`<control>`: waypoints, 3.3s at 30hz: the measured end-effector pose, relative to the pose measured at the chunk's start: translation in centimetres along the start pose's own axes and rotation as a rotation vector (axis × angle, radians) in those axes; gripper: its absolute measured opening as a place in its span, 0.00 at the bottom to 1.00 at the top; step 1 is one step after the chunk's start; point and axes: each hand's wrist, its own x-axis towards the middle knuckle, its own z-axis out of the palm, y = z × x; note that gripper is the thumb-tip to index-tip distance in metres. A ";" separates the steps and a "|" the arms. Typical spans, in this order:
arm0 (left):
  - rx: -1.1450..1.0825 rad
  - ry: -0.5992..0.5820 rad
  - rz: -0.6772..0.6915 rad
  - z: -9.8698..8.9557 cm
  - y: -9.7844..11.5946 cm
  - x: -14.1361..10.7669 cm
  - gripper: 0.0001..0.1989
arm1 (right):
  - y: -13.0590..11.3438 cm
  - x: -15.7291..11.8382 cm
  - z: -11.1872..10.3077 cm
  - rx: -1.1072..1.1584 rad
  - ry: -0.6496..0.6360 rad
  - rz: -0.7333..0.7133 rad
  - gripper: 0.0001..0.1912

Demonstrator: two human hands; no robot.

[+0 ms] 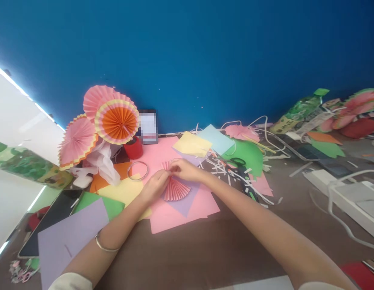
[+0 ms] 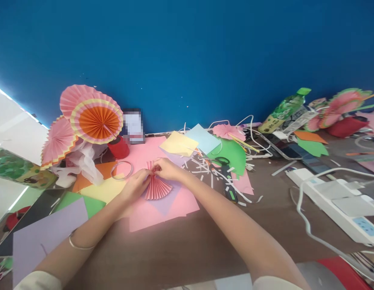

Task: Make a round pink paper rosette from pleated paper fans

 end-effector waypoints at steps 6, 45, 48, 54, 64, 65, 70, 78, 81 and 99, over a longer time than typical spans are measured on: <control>0.043 0.001 0.042 0.1 -0.4 -0.2 0.11 | 0.0 0.3 0.0 0.013 -0.027 0.017 0.08; -0.333 0.199 -0.215 0.0 -0.3 0.7 0.04 | -0.6 -1.0 1.2 0.334 0.141 0.216 0.06; -0.379 0.201 -0.244 0.0 -0.3 0.7 0.03 | -0.9 -1.0 1.1 0.276 0.155 0.244 0.06; -0.540 0.194 -0.391 -0.3 0.0 0.9 0.04 | -1.3 -1.2 0.8 -0.026 0.122 0.202 0.07; -0.517 0.266 -0.402 -0.3 -0.5 1.0 0.05 | -1.4 -1.5 0.4 -0.126 0.095 0.169 0.08; -0.535 0.275 -0.406 -0.3 -0.6 1.0 0.05 | -1.3 -1.5 0.4 -0.124 0.104 0.158 0.08; -0.666 0.293 -0.433 -0.1 -0.9 1.3 0.08 | -0.7 -1.9 0.4 -0.106 0.200 0.115 0.08; -0.893 0.316 -0.571 -0.1 -0.4 1.7 0.14 | -0.3 -2.1 1.2 -0.079 0.271 0.066 0.06; -0.908 0.316 -0.579 -0.2 -0.2 1.7 0.14 | -0.2 -2.1 1.5 -0.084 0.271 0.039 0.06; -0.934 0.301 -0.528 0.3 -0.8 1.4 0.14 | -0.8 -3.2 1.2 -0.069 0.300 0.043 0.07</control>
